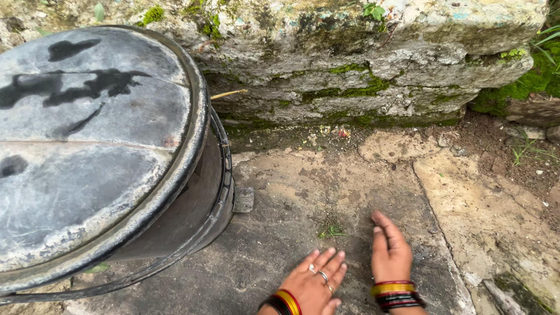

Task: The person gathers seeds and small organic debris from a stone surface by hand and places them into a bucket. The person then pulls a black plastic bag filled with organic waste out of the bucket and ties it closed.

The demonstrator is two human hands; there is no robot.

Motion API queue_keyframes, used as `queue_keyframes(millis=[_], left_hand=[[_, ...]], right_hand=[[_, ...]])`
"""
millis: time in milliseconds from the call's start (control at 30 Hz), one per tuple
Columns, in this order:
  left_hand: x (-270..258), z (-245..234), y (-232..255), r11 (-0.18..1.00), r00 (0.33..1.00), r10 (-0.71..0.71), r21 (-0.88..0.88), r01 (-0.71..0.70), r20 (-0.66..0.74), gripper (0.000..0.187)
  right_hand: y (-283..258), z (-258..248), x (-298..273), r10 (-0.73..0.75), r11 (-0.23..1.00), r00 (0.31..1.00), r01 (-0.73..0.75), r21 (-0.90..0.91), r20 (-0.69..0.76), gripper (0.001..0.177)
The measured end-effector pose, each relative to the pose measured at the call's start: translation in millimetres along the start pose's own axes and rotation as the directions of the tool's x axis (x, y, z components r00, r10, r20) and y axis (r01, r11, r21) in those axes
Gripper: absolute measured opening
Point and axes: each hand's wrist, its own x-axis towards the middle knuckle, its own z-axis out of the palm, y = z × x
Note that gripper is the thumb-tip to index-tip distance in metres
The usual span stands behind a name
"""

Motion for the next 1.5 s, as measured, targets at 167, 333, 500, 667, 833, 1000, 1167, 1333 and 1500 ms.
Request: queue_keyframes(millis=[167, 333, 500, 667, 833, 1000, 1167, 1333, 1500], left_hand=[[7, -41, -9, 0.998, 0.994, -0.036, 0.041, 0.041, -0.102, 0.068], [17, -89, -2, 0.969, 0.97, -0.233, -0.1, 0.226, -0.064, 0.061], [37, -98, -11, 0.788, 0.739, -0.614, -0.251, 0.562, -0.275, 0.066], [52, -78, -13, 0.826, 0.799, -0.562, -0.186, 0.532, -0.214, 0.099], [49, -64, -11, 0.844, 0.812, -0.533, -0.213, 0.492, -0.238, 0.088], [34, -78, -6, 0.761, 0.648, -0.649, -0.338, 0.554, -0.398, 0.068], [32, -85, 0, 0.736, 0.575, -0.677, -0.446, 0.51, -0.46, 0.052], [35, -77, 2, 0.598, 0.487, -0.796, -0.589, 0.543, -0.36, 0.05], [52, -8, -24, 0.352, 0.384, -0.895, -0.888, 0.297, -0.226, 0.057]], right_hand=[[-22, 11, -19, -0.188, 0.953, 0.961, 0.228, -0.199, 0.201, 0.048], [-28, 15, -10, -0.394, 0.825, 0.857, 0.489, -0.284, 0.333, 0.049], [-31, 23, 10, -0.395, 0.685, 0.795, 0.589, -0.429, 0.46, 0.058], [-43, 38, 8, -0.323, 0.591, 0.751, 0.635, -0.498, 0.576, 0.058], [-60, 44, 7, -0.132, 0.51, 0.775, 0.588, -0.628, 0.618, 0.053], [-69, 44, 9, -0.127, 0.436, 0.71, 0.667, -0.604, 0.692, 0.047], [-70, 50, 6, -0.074, 0.337, 0.687, 0.699, -0.63, 0.723, 0.037], [-53, 50, 9, -0.122, 0.289, 0.642, 0.753, -0.592, 0.757, 0.019], [-26, 52, 24, -0.088, 0.451, 0.804, 0.558, -0.697, 0.587, 0.018]])
